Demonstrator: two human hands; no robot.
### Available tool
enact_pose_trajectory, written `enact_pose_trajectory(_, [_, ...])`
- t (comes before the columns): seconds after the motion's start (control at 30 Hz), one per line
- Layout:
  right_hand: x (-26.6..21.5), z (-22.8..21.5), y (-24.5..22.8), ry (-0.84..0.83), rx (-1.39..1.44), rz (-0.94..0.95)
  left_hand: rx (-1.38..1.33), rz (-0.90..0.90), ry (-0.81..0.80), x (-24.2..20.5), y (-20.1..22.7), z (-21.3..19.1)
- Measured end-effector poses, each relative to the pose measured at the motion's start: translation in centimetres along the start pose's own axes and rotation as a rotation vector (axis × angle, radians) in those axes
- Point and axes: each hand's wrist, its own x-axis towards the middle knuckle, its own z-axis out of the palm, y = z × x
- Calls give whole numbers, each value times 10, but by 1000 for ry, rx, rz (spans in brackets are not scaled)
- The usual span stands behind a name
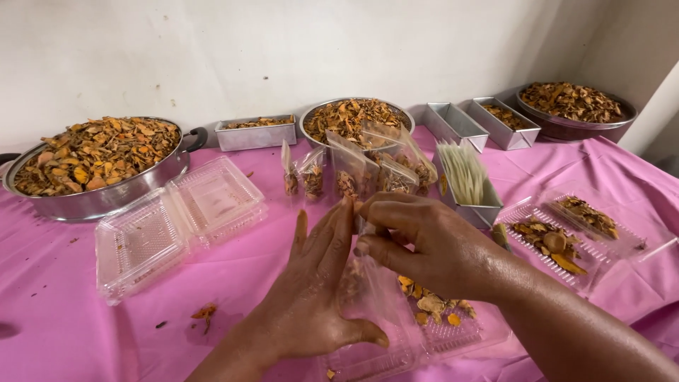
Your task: The person places dried herbal matter into small plastic bags, brushes pieces off a plastic tray, and arranges the filled bags on a pink cloth-covered table.
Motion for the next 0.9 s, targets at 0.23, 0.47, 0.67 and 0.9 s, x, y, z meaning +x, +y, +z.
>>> enact_pose_trajectory(0.23, [-4,4,10,-65,171,501,168,30,174,0,-5,13])
enact_pose_trajectory(0.47, [-26,22,52,-51,983,136,283,-78,174,-1,-6,8])
enact_pose_trajectory(0.67, [-35,41,63,-67,1367,131,250,-106,134,-11,-7,11])
enact_pose_trajectory(0.9, [-38,51,63,-29,1336,87,333,-106,144,-14,-5,15])
